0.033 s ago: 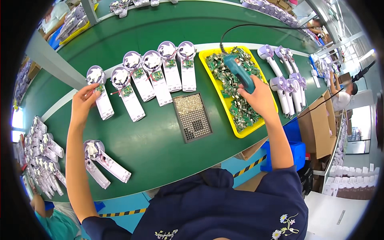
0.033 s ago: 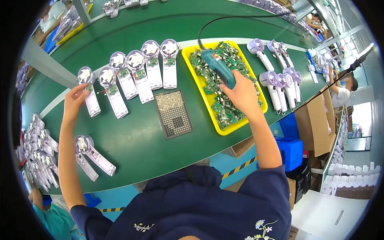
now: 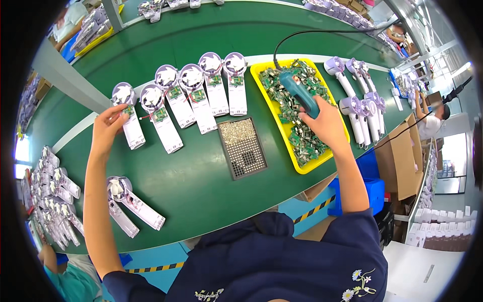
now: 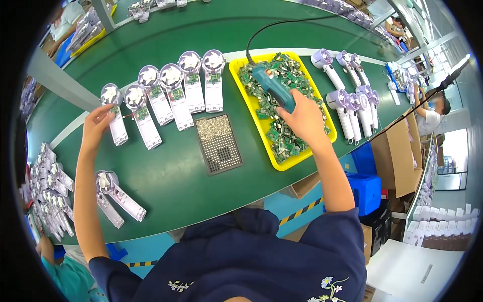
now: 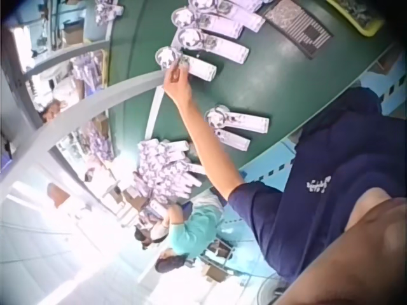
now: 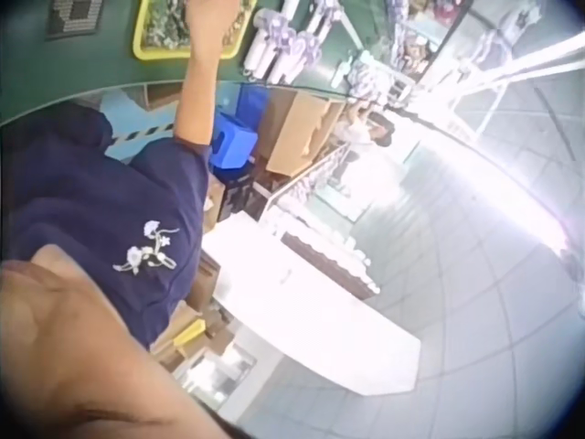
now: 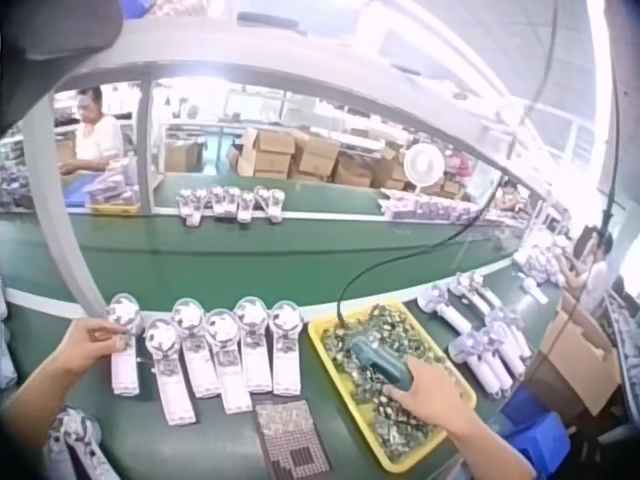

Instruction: Assemble handheld fans by installing PCBs and fastening them with an electric screwdriver at an assembly line.

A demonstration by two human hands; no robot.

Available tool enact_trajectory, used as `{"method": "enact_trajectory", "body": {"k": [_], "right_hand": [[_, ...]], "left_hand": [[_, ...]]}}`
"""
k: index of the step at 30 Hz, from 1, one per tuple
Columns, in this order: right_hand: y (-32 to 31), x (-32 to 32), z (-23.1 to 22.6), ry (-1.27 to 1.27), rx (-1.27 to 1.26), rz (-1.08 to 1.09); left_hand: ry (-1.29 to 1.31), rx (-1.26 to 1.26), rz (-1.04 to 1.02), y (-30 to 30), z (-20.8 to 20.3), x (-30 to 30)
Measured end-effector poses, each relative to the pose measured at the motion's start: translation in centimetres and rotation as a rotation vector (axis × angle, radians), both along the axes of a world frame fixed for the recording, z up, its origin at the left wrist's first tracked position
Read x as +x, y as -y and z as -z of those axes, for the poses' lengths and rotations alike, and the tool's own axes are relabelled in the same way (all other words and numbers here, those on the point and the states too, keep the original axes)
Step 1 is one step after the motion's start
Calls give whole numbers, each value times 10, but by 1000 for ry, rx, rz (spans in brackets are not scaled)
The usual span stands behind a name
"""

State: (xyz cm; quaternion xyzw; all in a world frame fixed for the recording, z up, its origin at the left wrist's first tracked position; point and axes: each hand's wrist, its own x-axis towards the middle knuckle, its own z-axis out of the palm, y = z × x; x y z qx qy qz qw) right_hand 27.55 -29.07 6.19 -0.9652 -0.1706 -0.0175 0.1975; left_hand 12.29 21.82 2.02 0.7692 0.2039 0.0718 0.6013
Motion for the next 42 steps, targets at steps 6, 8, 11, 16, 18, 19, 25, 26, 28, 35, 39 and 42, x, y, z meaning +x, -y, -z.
{"method": "enact_trajectory", "body": {"k": [6,8,11,16,18,19,25,26,28,35,39,42], "right_hand": [[-1,-3,2,7,-29,9],[0,-4,0,44,29,42],[8,3,5,25,302,-82],[-26,-42,-24,-580,1091,156],[-44,-75,-25,-735,1253,171],[-53,-92,-26,-807,1321,177],[-109,-154,-12,-993,1417,183],[-115,-159,-9,-997,1407,201],[-121,-165,-3,-1052,1353,185],[-110,-159,13,-1088,1097,-238],[-107,-166,16,-1201,965,-186],[-104,-165,18,-1269,950,-229]], "left_hand": [[-17,-41,50,10,15,18],[-24,-58,62,10,13,17],[-90,-40,37,15,-4,5],[221,793,-117,81,-36,-41],[374,515,-113,135,-47,-54],[502,622,5,157,-53,-61],[638,354,46,242,-22,-69],[630,313,19,243,-14,-71],[587,325,-24,237,-7,-79],[445,-590,-20,228,8,-104],[403,-627,126,226,13,-108],[403,-702,165,227,18,-109]]}}
